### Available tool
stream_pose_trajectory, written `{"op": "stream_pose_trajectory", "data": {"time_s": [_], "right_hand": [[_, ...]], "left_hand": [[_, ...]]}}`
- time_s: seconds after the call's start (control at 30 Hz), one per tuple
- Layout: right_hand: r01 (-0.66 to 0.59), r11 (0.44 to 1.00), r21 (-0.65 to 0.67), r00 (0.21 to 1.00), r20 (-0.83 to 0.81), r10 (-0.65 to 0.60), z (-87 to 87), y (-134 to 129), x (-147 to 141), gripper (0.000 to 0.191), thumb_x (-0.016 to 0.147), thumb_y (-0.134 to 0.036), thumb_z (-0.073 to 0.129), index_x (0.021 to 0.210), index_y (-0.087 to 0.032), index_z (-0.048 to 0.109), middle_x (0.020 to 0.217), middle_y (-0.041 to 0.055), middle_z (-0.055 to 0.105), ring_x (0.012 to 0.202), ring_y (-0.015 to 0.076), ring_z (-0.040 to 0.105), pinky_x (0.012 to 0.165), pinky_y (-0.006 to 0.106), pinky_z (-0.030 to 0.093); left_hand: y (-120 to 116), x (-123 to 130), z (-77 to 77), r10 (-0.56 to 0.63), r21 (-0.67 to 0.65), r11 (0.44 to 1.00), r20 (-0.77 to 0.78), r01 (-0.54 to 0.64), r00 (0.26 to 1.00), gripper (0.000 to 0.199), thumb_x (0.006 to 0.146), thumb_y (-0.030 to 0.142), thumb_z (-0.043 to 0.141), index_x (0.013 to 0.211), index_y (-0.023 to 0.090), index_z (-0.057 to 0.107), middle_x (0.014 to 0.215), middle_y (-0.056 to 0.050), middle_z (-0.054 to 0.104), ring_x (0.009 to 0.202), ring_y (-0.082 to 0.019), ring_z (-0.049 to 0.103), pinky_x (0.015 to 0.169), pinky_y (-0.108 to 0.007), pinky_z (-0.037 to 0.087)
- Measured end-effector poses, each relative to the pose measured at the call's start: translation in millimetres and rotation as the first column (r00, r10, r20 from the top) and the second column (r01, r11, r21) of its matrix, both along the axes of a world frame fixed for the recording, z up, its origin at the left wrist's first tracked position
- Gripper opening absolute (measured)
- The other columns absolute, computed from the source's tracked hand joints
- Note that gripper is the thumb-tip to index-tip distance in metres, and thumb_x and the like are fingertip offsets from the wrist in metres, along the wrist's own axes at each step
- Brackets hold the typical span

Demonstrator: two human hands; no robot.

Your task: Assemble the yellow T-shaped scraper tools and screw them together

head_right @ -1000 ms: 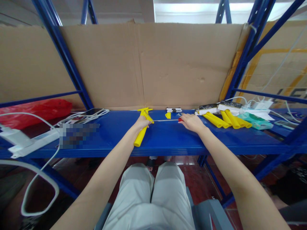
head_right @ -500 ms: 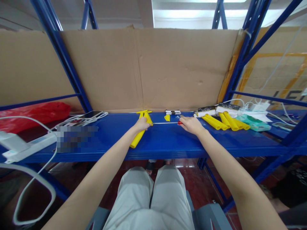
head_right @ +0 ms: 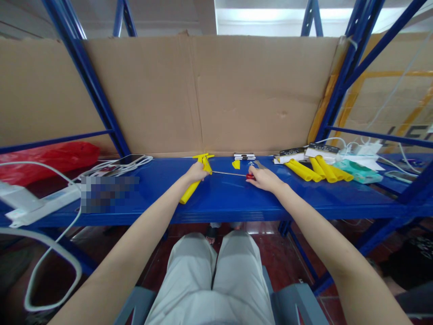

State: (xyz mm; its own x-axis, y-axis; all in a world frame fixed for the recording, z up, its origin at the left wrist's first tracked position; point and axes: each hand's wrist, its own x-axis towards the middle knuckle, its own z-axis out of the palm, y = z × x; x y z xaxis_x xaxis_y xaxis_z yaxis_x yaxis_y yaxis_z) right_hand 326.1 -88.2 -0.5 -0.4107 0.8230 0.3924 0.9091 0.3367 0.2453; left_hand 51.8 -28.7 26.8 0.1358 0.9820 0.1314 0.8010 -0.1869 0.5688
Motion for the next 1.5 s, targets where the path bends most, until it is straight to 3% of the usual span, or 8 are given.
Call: {"op": "stream_pose_trajectory", "data": {"time_s": [0.37, 0.77, 0.97, 1.07, 1.3, 1.5], "right_hand": [[0.055, 0.998, 0.016, 0.994, 0.091, -0.056, 0.7, -6.5, -4.8, 0.024, 0.098, -0.036, 0.04, 0.096, -0.018, 0.058, 0.087, 0.0118, 0.072, 0.077, 0.023, 0.065, 0.06, 0.029, 0.035], [0.072, 0.996, -0.042, 0.996, 0.05, -0.07, 5.6, -9.1, -4.9, 0.023, 0.096, -0.037, 0.043, 0.095, -0.02, 0.058, 0.086, 0.0096, 0.073, 0.076, 0.0238, 0.066, 0.059, 0.029, 0.035], [0.155, 0.987, 0.037, 0.984, 0.083, -0.158, 6.3, -10.1, -7.7, 0.021, 0.094, -0.029, 0.043, 0.104, -0.018, 0.057, 0.102, 0.0131, 0.072, 0.083, 0.0244, 0.066, 0.058, 0.029, 0.033], [0.173, 0.983, 0.068, 0.98, 0.087, -0.179, 5.7, -10.9, -10.0, 0.024, 0.094, -0.026, 0.04, 0.108, -0.015, 0.056, 0.099, 0.0157, 0.071, 0.086, 0.0253, 0.065, 0.06, 0.029, 0.034], [0.062, 0.993, 0.104, 0.995, 0.068, -0.07, 3.0, -6.1, -8.7, 0.033, 0.097, -0.033, 0.037, 0.108, -0.01, 0.057, 0.105, 0.0198, 0.066, 0.095, 0.0273, 0.062, 0.072, 0.032, 0.041], [0.036, 0.989, 0.144, 0.992, 0.116, -0.053, 3.1, -6.0, -7.8, 0.02, 0.094, -0.023, 0.042, 0.099, -0.014, 0.059, 0.105, 0.0178, 0.065, 0.094, 0.0256, 0.06, 0.071, 0.031, 0.04]], "left_hand": [[-0.5, 0.8, -1.5, 0.027, -0.01, 1.0, 0.077, -0.027, 0.997, 0.011, 0.068, 0.006, 0.068, 0.078, 0.011, 0.069, 0.072, -0.012, 0.07, 0.084, -0.028, 0.071, 0.076, -0.031, 0.055], [-4.5, 1.9, 0.0, 0.016, 0.006, 1.0, -0.016, -0.016, 1.0, 0.01, 0.073, 0.009, 0.066, 0.083, 0.009, 0.07, 0.076, -0.015, 0.071, 0.084, -0.028, 0.071, 0.077, -0.032, 0.056], [-6.8, 2.4, 2.4, -0.023, -0.018, 1.0, -0.114, 0.021, 0.993, 0.019, 0.08, 0.012, 0.059, 0.094, 0.003, 0.069, 0.088, -0.019, 0.072, 0.084, -0.026, 0.072, 0.075, -0.03, 0.056], [-9.1, 2.8, 4.4, -0.032, -0.038, 0.999, -0.153, 0.027, 0.988, 0.025, 0.084, 0.013, 0.055, 0.102, 0.002, 0.067, 0.095, -0.02, 0.072, 0.084, -0.024, 0.072, 0.072, -0.027, 0.056], [-9.3, 3.1, 4.8, -0.028, -0.04, 0.999, -0.167, 0.022, 0.986, 0.026, 0.083, 0.012, 0.053, 0.103, 0.002, 0.067, 0.095, -0.02, 0.072, 0.084, -0.025, 0.072, 0.071, -0.028, 0.056], [-6.7, 3.7, 3.1, -0.027, -0.039, 0.999, -0.19, 0.02, 0.981, 0.028, 0.082, 0.013, 0.054, 0.104, 0.002, 0.067, 0.094, -0.019, 0.072, 0.084, -0.025, 0.072, 0.073, -0.028, 0.056]]}}
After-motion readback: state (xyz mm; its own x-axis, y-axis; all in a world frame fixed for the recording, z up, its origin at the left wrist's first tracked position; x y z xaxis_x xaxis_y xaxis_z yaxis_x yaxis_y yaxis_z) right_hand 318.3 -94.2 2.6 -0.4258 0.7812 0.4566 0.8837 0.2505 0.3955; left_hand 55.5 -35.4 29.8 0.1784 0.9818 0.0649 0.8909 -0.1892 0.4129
